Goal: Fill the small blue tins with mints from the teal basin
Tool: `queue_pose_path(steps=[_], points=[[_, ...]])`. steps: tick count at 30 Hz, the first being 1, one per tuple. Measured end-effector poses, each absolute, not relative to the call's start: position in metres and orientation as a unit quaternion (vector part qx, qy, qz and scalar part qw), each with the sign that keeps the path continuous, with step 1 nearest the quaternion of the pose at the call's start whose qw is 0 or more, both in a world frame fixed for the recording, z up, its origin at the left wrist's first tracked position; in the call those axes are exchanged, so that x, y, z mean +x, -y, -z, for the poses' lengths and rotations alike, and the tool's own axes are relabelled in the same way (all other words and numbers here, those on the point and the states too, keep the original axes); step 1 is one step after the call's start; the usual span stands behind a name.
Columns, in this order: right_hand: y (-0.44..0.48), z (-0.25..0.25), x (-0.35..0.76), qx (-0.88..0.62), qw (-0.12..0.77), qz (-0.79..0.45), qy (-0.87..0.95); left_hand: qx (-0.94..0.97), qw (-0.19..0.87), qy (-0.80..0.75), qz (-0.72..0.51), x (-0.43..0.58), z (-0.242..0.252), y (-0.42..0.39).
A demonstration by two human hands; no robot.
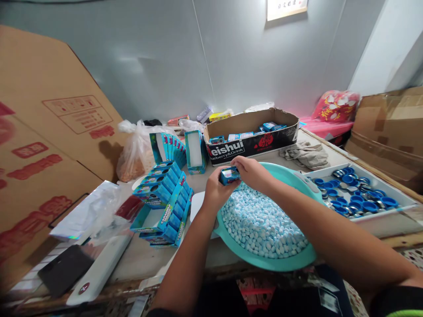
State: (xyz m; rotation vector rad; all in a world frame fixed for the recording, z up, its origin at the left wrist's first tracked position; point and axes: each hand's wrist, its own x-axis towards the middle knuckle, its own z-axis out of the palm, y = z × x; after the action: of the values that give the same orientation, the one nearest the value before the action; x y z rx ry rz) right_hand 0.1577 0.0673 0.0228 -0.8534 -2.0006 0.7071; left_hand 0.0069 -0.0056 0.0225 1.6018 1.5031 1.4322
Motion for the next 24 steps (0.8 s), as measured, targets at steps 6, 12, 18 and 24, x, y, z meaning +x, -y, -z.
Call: queue_pose_path(steps=[6,12,18,24], points=[[-0.077,-0.021,0.166,-0.378,0.454,-0.278,0.758,0.583,0.259,-0.544,-0.545,0.005,-0.021,0.004],[-0.082,-0.022,0.166,-0.387,0.440,-0.373,0.720,0.577,0.252,-0.541,-0.557,0.005,-0.019,0.004],[-0.077,-0.025,0.165,-0.338,0.423,-0.358,0.761,0.571,0.246,-0.546,-0.562,0.003,-0.018,0.003],[-0.080,-0.029,0.164,-0.369,0.408,-0.264,0.792,0.579,0.238,-0.549,-0.553,0.004,-0.023,0.002]])
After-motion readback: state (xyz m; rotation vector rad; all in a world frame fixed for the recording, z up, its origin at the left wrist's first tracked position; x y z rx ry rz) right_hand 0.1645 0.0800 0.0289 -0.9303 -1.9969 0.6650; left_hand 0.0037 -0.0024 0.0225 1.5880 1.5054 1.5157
